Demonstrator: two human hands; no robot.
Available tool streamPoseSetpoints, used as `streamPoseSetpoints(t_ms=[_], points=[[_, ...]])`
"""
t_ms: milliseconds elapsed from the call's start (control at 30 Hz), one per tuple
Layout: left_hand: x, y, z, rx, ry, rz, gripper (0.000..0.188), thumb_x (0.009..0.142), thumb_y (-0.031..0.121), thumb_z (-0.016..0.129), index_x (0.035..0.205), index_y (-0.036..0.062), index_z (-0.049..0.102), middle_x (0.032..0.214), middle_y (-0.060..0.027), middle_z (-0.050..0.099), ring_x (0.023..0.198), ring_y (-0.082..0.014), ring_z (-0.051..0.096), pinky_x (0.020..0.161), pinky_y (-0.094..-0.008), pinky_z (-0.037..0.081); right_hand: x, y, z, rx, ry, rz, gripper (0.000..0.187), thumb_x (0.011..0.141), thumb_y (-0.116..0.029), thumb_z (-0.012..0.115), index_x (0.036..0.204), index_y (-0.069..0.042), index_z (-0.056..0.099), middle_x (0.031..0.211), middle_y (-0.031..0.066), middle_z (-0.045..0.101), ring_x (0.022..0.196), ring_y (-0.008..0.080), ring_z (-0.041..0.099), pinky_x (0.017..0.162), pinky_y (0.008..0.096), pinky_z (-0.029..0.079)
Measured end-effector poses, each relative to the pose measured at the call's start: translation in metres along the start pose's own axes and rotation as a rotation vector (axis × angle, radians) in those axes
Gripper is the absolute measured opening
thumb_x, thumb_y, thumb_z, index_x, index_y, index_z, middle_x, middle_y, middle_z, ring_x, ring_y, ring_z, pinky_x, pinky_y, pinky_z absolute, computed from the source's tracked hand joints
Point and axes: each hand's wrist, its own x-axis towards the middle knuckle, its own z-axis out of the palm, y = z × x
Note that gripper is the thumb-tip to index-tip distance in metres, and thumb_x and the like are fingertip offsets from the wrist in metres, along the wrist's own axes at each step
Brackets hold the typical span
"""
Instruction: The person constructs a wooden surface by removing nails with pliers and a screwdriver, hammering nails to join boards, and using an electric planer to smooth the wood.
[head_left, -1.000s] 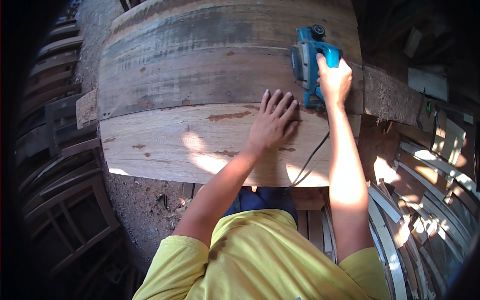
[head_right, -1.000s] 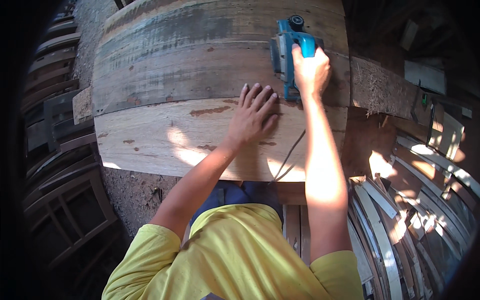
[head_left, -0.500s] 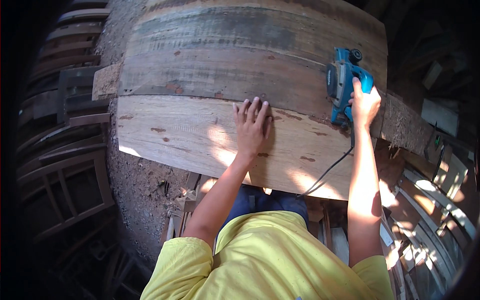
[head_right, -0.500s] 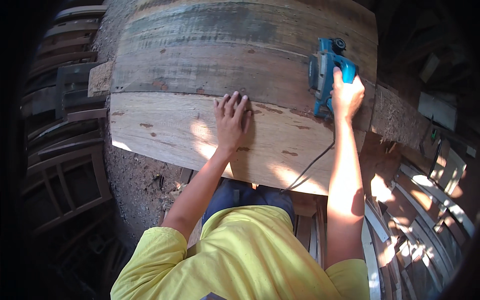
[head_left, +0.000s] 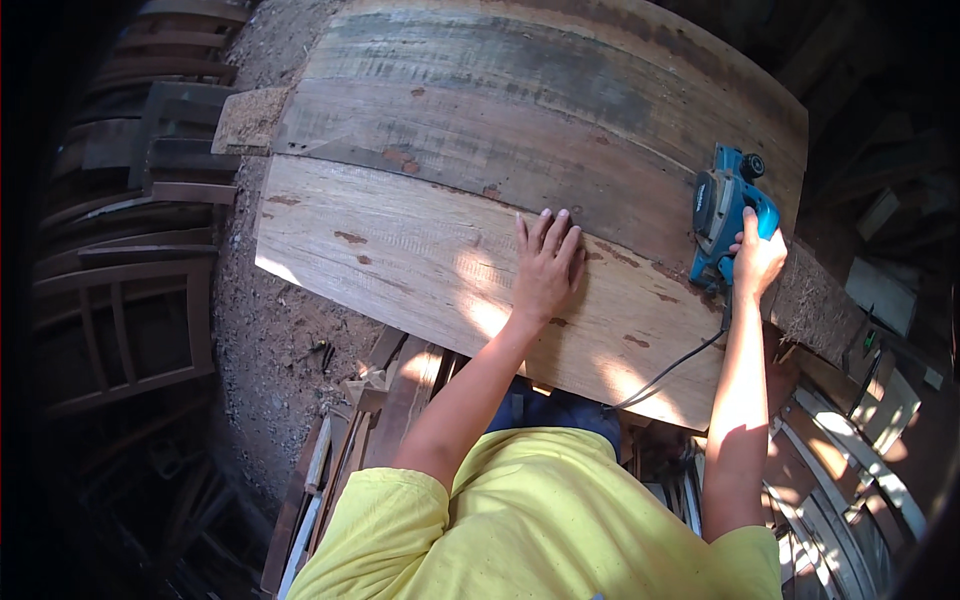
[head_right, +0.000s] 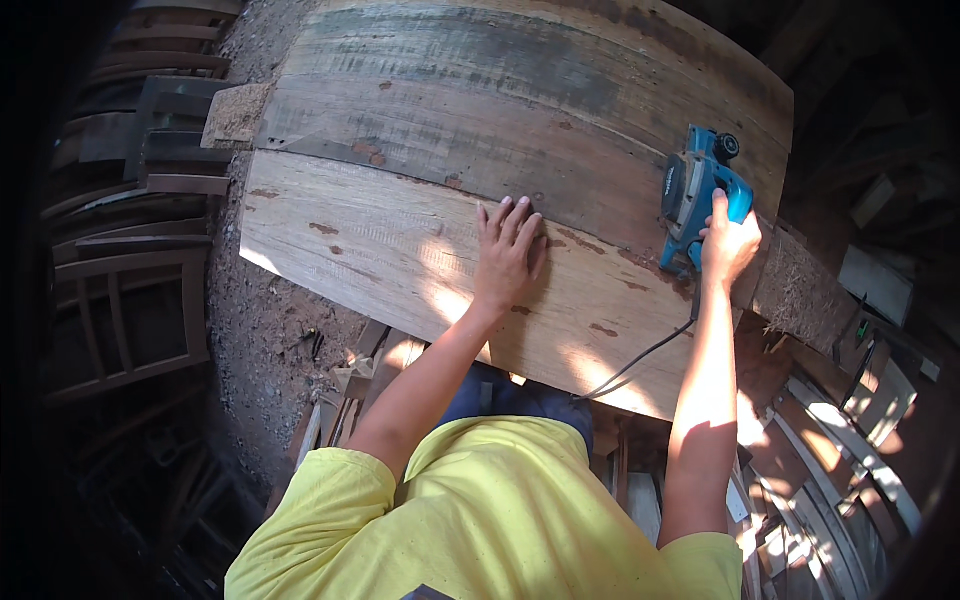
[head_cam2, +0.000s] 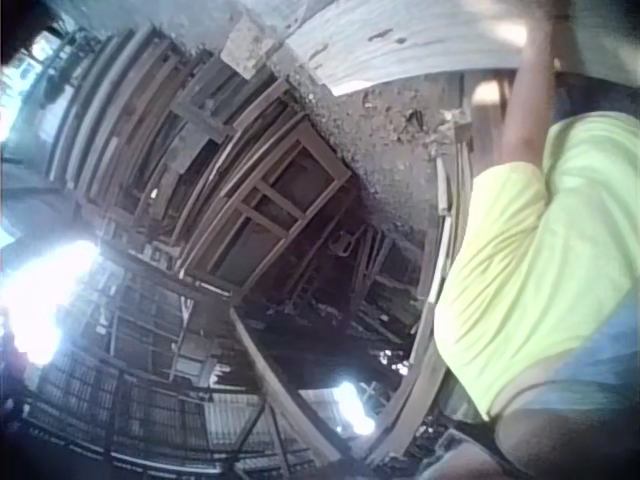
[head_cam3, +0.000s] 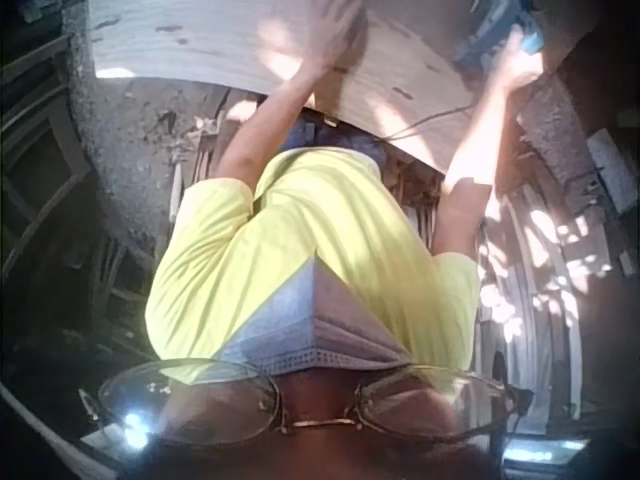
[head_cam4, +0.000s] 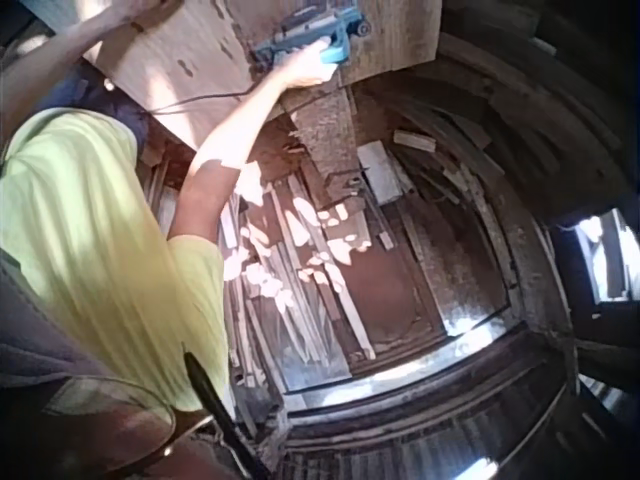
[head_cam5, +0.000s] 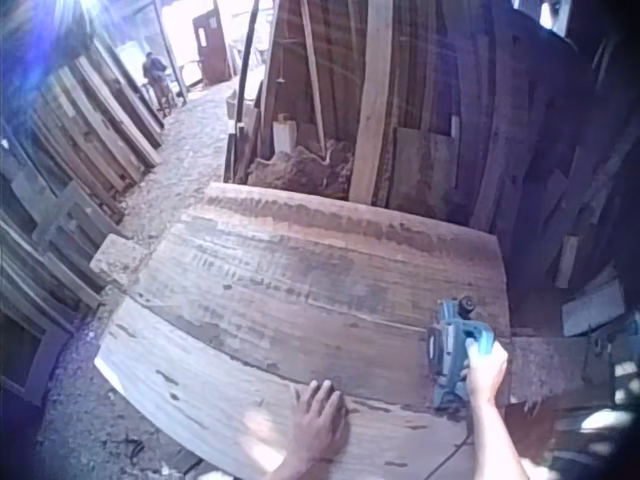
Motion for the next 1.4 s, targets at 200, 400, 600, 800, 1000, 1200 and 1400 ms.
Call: streamPoseSetpoints(t_ms=[200, 400, 600, 800, 1000, 1200, 1400], points=[[0.0, 0.001, -0.001, -0.011, 0.005, -0.008, 0.043, 0.097, 0.024, 0.073, 0.135, 0.0071, 0.064, 0.154, -0.0165, 0.056, 0.148, -0.0402, 0.045, 0.127, -0.0697, 0.025, 0.003, 0.007, 0.0, -0.026, 0.006, -0.029, 0.041, 0.095, -0.04, 0.079, 0.098, 0.001, 0.075, 0.068, 0.0067, 0.07, 0.054, 0.0148, 0.066, 0.055, 0.0322, 0.053], [-0.001, -0.002, 0.0, -0.025, 0.002, -0.01, 0.05, 0.097, 0.026, 0.072, 0.142, 0.0052, 0.062, 0.153, -0.018, 0.056, 0.148, -0.0406, 0.045, 0.127, -0.0701, 0.025, 0.007, 0.013, 0.0, -0.025, -0.004, -0.005, 0.041, 0.095, -0.041, 0.08, 0.1, 0.0, 0.076, 0.069, 0.0059, 0.069, 0.054, 0.0144, 0.065, 0.055, 0.0323, 0.053], [0.0, -0.002, -0.002, -0.039, 0.008, -0.011, 0.049, 0.098, 0.027, 0.071, 0.14, 0.0044, 0.063, 0.153, -0.0199, 0.055, 0.148, -0.0425, 0.044, 0.126, -0.0719, 0.023, 0.008, 0.011, 0.002, -0.05, 0.001, -0.02, 0.039, 0.096, -0.039, 0.078, 0.1, 0.0, 0.076, 0.068, 0.006, 0.068, 0.053, 0.0145, 0.063, 0.054, 0.0322, 0.051], [-0.005, -0.002, -0.003, -0.059, 0.019, -0.014, 0.048, 0.097, 0.027, 0.07, 0.139, 0.0036, 0.064, 0.154, -0.0217, 0.055, 0.151, -0.0441, 0.043, 0.126, -0.0728, 0.022, 0.007, 0.015, 0.002, -0.007, -0.004, -0.016, 0.036, 0.097, -0.036, 0.078, 0.101, 0.0, 0.077, 0.067, 0.0057, 0.067, 0.051, 0.0139, 0.061, 0.051, 0.0314, 0.05], [-0.004, -0.007, -0.006, -0.13, 0.002, -0.018, 0.05, 0.094, 0.026, 0.073, 0.138, 0.0019, 0.066, 0.155, -0.0217, 0.055, 0.151, -0.0436, 0.043, 0.127, -0.0716, 0.023, 0.003, 0.013, 0.005, 0.066, 0.026, -0.011, 0.04, 0.092, -0.039, 0.084, 0.089, -0.001, 0.073, 0.067, 0.0068, 0.067, 0.052, 0.0146, 0.063, 0.05, 0.0315, 0.052], [-0.003, -0.009, 0.004, -0.058, -0.025, -0.033, 0.052, 0.093, 0.026, 0.076, 0.142, 0.0096, 0.066, 0.159, -0.0142, 0.055, 0.155, -0.0397, 0.04, 0.13, -0.0683, 0.02, 0.004, 0.016, 0.008, 0.028, 0.045, -0.1, 0.04, 0.088, -0.038, 0.087, 0.076, -0.005, 0.066, 0.064, 0.0067, 0.069, 0.052, 0.0159, 0.067, 0.051, 0.034, 0.055], [-0.007, -0.008, 0.022, 0.022, 0.004, 0.026, 0.052, 0.097, 0.028, 0.071, 0.145, 0.0113, 0.062, 0.161, -0.0139, 0.053, 0.157, -0.0372, 0.039, 0.131, -0.0652, 0.02, 0.011, 0.016, 0.006, -0.156, 0.12, -0.013, 0.048, 0.083, -0.041, 0.085, 0.084, 0.002, 0.065, 0.075, 0.0227, 0.07, 0.068, 0.0365, 0.073, 0.063, 0.0499, 0.056]])
